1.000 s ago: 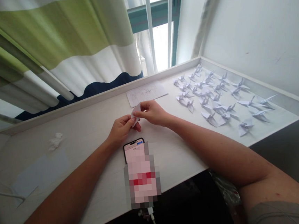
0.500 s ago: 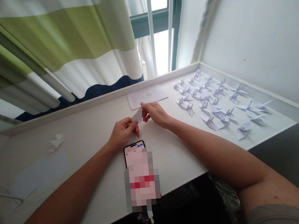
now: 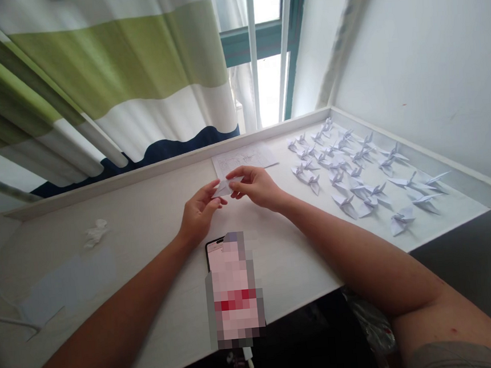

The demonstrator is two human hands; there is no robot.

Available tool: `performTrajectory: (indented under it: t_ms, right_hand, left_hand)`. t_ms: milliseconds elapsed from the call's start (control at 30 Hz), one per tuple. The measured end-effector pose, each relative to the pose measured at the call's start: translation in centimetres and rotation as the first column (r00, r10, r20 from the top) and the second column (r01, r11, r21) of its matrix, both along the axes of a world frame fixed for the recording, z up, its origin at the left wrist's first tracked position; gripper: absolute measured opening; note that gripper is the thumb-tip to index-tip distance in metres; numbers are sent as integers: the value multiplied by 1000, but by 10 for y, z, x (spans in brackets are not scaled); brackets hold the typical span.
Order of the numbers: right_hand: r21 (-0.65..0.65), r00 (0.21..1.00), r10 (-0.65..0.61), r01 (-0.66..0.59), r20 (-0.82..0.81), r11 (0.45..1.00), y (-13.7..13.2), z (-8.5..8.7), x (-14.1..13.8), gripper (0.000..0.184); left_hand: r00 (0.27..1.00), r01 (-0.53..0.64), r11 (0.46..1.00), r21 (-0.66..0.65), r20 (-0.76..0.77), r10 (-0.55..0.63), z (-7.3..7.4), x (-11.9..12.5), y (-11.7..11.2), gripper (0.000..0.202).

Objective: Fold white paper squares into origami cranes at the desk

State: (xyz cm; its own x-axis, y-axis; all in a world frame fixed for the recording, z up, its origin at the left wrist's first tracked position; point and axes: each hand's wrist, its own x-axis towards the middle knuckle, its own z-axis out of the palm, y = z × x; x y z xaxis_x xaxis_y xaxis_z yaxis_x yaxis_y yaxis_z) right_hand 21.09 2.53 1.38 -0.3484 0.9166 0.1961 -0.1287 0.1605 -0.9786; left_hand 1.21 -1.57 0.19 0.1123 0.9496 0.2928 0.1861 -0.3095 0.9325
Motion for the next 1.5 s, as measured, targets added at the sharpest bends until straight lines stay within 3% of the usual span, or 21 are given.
performTrajectory:
  t_ms: [200, 367, 467, 633, 767, 1100, 1300, 1500]
  right_hand:
    - [89, 996, -38, 31, 81, 996, 4, -4, 2, 34]
    - [154, 981, -101, 75, 165, 985, 8, -8, 3, 24]
    - [181, 965, -117, 75, 233, 981, 9, -10, 5, 20]
    - [425, 919, -172, 5, 354, 905, 6, -6, 8, 25]
    - [523, 894, -162, -91, 418, 848, 4, -3, 9, 26]
    - [504, 871, -173, -95, 460, 859, 6, -9, 8, 20]
    - [603, 856, -297, -21, 423, 798, 5, -5, 8, 19]
    - [561, 858, -265, -33, 440, 827, 5, -9, 5, 15]
  left_hand:
    - [985, -14, 990, -142, 167, 38, -4, -4, 9, 42]
    - [990, 2, 962, -274, 137, 37, 0, -5, 7, 45]
    - [992, 3, 962, -273, 123, 32, 2, -5, 7, 45]
    - [992, -38, 972, -233, 107, 64, -1, -7, 10, 34]
    - [991, -44, 976, -212, 115, 70, -2, -8, 13, 27]
    - [999, -37, 982, -188, 9, 39, -3, -7, 10, 26]
    - [984, -36, 972, -234, 161, 75, -8, -7, 14, 29]
    - [972, 63, 975, -214, 235, -12, -5, -6, 12, 35]
